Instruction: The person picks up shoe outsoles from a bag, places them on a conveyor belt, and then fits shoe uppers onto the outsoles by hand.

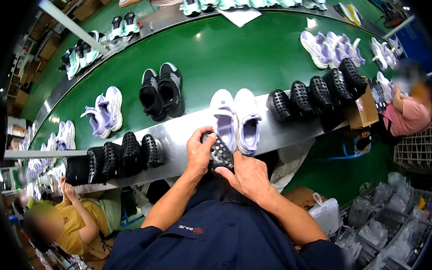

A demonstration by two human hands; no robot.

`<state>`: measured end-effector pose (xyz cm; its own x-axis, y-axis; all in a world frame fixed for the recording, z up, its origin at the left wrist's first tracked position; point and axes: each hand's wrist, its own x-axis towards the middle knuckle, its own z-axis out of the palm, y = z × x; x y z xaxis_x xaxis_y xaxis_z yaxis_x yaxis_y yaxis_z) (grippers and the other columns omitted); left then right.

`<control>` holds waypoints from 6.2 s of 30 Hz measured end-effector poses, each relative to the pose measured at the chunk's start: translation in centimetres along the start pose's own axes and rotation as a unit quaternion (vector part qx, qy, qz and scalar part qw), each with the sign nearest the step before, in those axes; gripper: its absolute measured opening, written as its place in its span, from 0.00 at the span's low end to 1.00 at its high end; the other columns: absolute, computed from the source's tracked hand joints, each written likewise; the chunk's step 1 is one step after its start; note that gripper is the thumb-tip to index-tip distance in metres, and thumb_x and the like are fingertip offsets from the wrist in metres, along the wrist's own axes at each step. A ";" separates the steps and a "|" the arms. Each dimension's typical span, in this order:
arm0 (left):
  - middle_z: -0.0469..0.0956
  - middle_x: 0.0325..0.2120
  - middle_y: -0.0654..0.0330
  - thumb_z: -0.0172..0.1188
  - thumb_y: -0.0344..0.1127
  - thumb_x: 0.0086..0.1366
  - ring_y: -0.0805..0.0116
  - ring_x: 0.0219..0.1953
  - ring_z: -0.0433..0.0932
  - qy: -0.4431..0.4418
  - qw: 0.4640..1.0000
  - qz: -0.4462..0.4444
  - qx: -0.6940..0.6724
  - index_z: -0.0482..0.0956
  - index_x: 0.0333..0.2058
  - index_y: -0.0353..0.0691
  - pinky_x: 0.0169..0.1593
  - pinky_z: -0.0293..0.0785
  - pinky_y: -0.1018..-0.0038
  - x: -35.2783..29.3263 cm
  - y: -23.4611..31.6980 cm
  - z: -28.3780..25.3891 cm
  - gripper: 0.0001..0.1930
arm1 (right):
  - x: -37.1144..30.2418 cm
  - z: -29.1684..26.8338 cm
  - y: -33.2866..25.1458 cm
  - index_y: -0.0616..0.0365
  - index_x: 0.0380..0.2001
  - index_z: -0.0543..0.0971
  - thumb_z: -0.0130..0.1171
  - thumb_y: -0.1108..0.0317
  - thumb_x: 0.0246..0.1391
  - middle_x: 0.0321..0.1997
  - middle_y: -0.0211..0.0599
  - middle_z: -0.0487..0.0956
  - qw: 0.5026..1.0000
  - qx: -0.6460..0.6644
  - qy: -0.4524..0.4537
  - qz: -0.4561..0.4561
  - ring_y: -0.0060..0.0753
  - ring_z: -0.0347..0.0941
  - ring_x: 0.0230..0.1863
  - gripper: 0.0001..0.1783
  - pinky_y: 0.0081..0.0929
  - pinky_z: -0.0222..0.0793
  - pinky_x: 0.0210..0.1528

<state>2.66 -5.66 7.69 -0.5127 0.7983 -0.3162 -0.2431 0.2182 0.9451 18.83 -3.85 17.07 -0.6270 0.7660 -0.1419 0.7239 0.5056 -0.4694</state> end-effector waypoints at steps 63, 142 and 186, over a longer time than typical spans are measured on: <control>0.77 0.37 0.47 0.65 0.37 0.60 0.51 0.38 0.79 0.017 0.899 0.123 0.419 0.72 0.57 0.37 0.46 0.75 0.61 3.9 -3.9 -4.1 0.26 | 4.5 2.5 5.2 0.64 0.44 0.74 0.63 0.61 0.54 0.42 0.53 0.78 0.956 0.061 0.222 0.184 0.56 0.75 0.43 0.20 0.46 0.70 0.48; 0.63 0.63 0.47 0.60 0.45 0.61 0.49 0.67 0.59 -0.207 0.776 0.309 0.510 0.69 0.60 0.35 0.71 0.53 0.55 8.4 -6.7 4.7 0.31 | 37.6 -15.5 17.7 0.63 0.26 0.77 0.62 0.64 0.52 0.18 0.31 0.75 0.898 0.392 0.106 0.171 0.23 0.67 0.13 0.12 0.25 0.57 0.13; 0.67 0.15 0.69 0.69 0.43 0.60 0.73 0.17 0.62 -0.330 0.884 -0.306 0.126 0.77 0.21 0.44 0.28 0.65 0.70 13.9 4.2 6.9 0.14 | 6.0 0.5 9.8 0.66 0.30 0.79 0.53 0.61 0.52 0.32 0.58 0.80 0.983 0.085 0.052 0.154 0.64 0.77 0.37 0.16 0.54 0.72 0.42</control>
<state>0.18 10.22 7.78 0.2648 0.6226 -0.7364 -0.0746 0.7746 0.6281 22.02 5.50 11.24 -0.3459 0.9134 -0.2145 0.8113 0.1763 -0.5575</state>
